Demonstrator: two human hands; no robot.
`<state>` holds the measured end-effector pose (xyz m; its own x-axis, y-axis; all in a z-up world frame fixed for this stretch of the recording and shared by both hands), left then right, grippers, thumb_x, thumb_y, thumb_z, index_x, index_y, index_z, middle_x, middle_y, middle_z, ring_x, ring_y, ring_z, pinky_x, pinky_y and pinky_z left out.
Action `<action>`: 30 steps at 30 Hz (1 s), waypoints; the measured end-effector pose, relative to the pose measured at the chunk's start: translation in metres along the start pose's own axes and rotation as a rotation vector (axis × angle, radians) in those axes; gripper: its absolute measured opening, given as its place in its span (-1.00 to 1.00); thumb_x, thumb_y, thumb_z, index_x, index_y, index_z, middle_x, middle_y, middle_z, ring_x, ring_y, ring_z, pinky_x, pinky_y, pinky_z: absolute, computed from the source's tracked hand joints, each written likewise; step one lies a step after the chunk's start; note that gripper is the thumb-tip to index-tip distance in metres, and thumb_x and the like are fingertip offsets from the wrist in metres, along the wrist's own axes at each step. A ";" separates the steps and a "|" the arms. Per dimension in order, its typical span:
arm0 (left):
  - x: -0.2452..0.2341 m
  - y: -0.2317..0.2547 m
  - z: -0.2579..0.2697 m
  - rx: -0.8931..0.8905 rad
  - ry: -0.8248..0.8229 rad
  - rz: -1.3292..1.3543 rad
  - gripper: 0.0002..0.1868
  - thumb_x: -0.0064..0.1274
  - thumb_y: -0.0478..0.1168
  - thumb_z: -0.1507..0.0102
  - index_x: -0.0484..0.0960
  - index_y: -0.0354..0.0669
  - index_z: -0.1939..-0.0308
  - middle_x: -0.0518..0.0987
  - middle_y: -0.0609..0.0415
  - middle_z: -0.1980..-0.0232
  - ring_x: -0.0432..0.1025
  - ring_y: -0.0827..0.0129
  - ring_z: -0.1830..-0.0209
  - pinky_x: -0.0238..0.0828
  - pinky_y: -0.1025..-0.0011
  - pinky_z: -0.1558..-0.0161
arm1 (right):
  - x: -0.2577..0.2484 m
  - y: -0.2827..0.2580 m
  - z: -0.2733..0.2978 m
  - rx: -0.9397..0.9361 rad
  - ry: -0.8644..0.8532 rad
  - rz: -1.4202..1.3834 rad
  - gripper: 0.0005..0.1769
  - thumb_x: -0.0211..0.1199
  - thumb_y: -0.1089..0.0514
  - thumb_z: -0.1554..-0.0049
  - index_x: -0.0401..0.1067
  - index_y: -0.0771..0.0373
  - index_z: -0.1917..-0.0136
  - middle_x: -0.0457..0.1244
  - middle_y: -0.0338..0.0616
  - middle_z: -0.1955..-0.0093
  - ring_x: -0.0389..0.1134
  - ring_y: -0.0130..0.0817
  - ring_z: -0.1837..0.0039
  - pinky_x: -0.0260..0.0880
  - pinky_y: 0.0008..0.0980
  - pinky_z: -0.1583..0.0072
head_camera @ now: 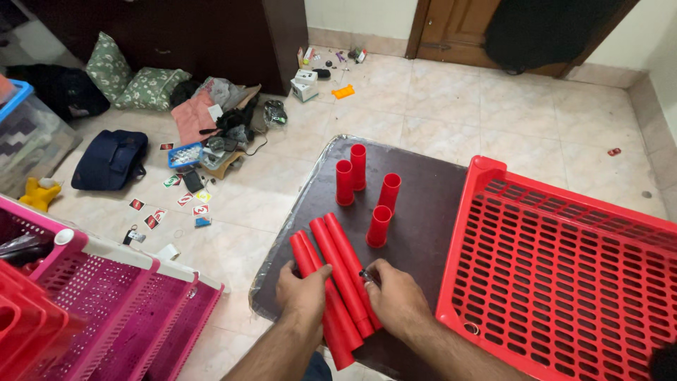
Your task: The person assembles a red plastic storage unit by inserting red cylindrical legs into the corners of a red basket and stacking a second basket on top. The person handles the baskets and legs by hand, aligns and inserts the legs, and stacks the baskets to form a two-tier unit.
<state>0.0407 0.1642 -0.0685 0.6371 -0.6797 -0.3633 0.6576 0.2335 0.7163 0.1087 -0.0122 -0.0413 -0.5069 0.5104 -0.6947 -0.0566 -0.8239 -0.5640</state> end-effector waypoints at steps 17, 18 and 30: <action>-0.011 -0.016 -0.016 0.122 0.024 -0.108 -0.28 0.16 -0.28 -0.17 0.35 -0.16 -0.44 0.56 -0.02 -0.31 0.46 0.23 -0.32 0.33 0.32 -0.33 | -0.001 0.015 -0.015 -0.005 0.126 0.131 -0.65 0.19 0.19 -0.14 0.41 0.14 -0.22 0.35 0.00 -0.15 0.36 0.01 -0.25 0.34 -0.04 -0.28; -0.011 -0.018 -0.017 0.128 0.009 -0.092 -0.30 0.11 -0.30 -0.18 0.36 -0.16 -0.44 0.57 -0.02 -0.32 0.46 0.24 -0.33 0.33 0.32 -0.33 | 0.002 0.017 -0.017 -0.002 0.115 0.149 -0.63 0.18 0.21 -0.14 0.40 0.13 -0.24 0.34 0.02 -0.16 0.36 0.01 -0.26 0.33 -0.04 -0.29; -0.018 -0.023 -0.016 0.030 -0.126 -0.064 -0.30 0.26 -0.30 -0.14 0.41 -0.20 -0.36 0.62 -0.03 -0.25 0.54 0.24 -0.23 0.47 0.31 -0.23 | -0.017 -0.008 0.003 -0.194 0.226 0.160 -0.47 0.14 0.31 -0.09 0.33 0.13 -0.35 0.26 0.03 -0.21 0.31 0.03 -0.26 0.31 -0.05 -0.30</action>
<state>0.0201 0.1820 -0.0881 0.5378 -0.7748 -0.3324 0.6818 0.1677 0.7120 0.1151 -0.0157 -0.0235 -0.2914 0.4380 -0.8505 0.1839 -0.8468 -0.4991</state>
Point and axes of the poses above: each hand's wrist, its own z-axis away from the middle knuckle, its own x-axis out of the palm, y = z × x, the point moved 6 cm from there along -z, towards the middle knuckle
